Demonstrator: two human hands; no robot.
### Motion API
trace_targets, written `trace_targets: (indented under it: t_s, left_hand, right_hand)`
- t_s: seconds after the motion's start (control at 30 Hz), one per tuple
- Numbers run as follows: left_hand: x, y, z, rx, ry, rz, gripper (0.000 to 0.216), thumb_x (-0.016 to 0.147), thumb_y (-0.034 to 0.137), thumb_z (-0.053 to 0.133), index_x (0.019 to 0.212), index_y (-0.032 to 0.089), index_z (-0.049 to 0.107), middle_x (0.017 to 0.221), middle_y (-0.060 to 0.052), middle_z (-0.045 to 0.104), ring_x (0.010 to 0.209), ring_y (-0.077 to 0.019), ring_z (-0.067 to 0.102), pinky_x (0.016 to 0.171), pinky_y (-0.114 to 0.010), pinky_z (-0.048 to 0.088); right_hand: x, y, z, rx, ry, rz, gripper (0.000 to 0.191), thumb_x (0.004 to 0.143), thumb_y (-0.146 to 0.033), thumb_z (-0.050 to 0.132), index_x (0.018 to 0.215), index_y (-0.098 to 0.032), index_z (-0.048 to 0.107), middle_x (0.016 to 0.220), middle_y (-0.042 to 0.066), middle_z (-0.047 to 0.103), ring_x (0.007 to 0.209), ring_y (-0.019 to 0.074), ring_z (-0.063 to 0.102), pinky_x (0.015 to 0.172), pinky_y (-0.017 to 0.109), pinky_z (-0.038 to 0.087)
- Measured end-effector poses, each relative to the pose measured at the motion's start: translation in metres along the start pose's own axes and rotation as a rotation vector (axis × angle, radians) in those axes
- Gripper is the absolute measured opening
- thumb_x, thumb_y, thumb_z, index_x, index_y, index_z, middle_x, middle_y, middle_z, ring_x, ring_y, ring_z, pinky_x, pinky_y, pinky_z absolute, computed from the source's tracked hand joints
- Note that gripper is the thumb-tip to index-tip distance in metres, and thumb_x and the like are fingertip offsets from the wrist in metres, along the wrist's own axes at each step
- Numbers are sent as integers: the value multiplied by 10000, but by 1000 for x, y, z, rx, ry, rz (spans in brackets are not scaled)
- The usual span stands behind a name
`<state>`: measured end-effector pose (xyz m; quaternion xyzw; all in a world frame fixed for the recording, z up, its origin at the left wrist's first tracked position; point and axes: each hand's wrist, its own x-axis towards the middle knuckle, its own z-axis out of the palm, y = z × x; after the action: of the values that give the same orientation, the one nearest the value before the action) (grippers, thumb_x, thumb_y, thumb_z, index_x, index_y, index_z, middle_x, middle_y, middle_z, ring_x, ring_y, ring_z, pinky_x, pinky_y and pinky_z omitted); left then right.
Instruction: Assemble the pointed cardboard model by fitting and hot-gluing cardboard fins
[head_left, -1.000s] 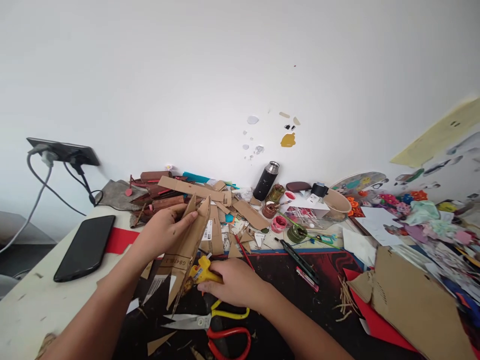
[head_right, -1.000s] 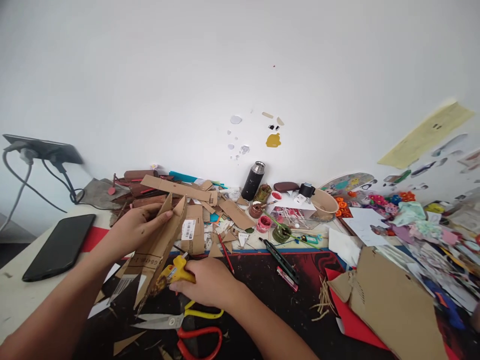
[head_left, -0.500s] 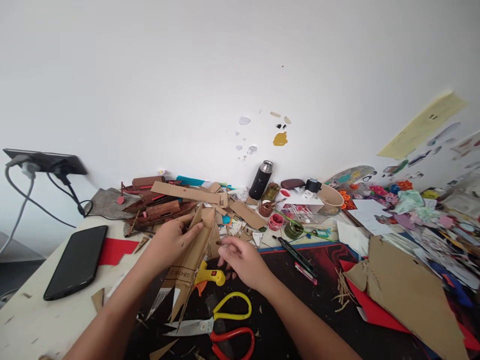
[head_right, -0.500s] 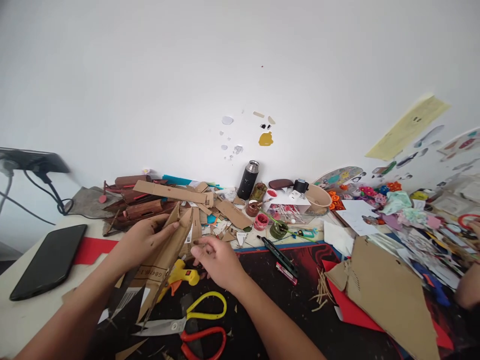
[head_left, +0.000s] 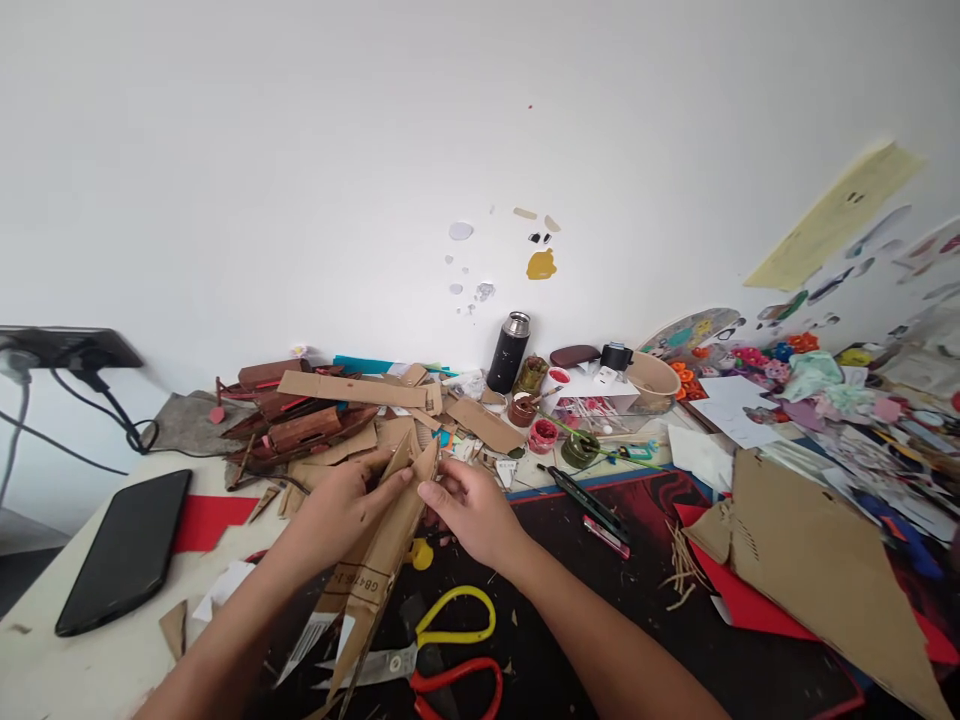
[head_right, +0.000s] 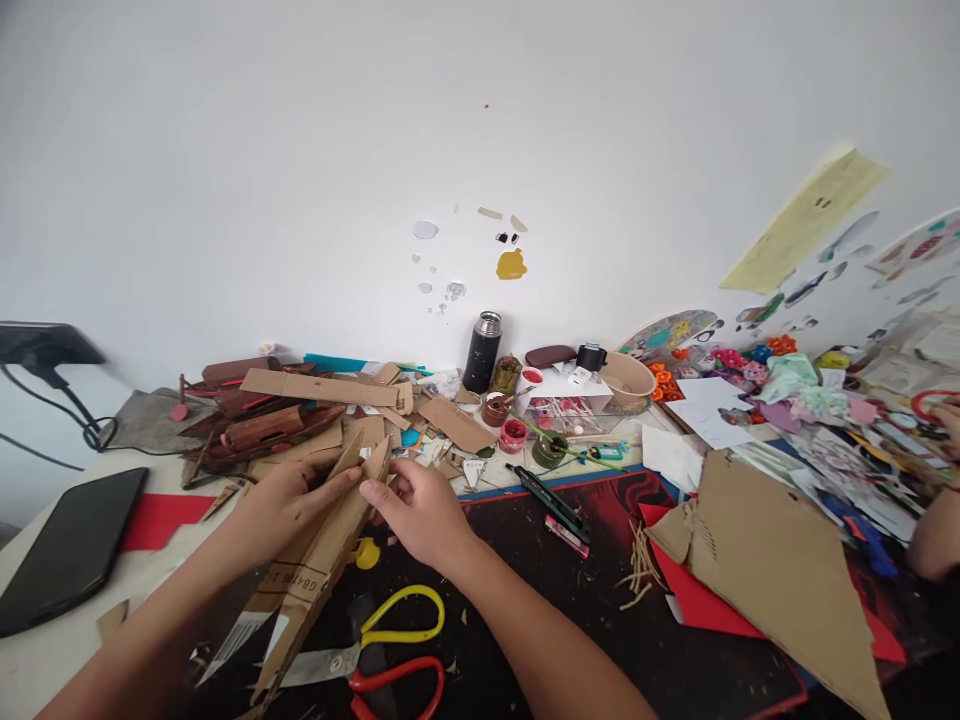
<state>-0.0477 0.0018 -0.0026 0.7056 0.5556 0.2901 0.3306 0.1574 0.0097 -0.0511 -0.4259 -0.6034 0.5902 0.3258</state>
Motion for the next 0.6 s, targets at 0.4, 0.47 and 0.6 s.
trace_targets:
  t_s: [0.4, 0.47, 0.6]
  left_hand:
    - [-6, -3, 2, -10, -94, -57, 513, 974, 645, 485, 1096, 228, 757, 1008, -47, 818, 962, -317, 740, 845, -349, 535]
    - [-6, -3, 6, 10, -103, -43, 503, 979, 639, 479, 1050, 226, 757, 960, -48, 818, 903, -308, 743, 822, -351, 535]
    - [-4, -2, 14, 47, -80, -26, 502, 977, 630, 474, 1014, 211, 748, 941, -72, 824, 869, -320, 749, 786, -369, 538]
  right_hand:
    - [-21, 10, -19, -122, -5, 43, 447, 946, -578, 710, 1162, -186, 708, 751, 18, 701, 639, 182, 693, 615, 291, 532]
    - [-20, 9, -16, 12, -1, 58, 523, 923, -648, 694, 1151, -178, 675, 716, -2, 678, 576, 166, 671, 537, 264, 498]
    - [-12, 4, -5, 153, -3, 57, 601, 883, -754, 660, 1074, -186, 630, 677, -26, 659, 502, 146, 646, 446, 231, 433]
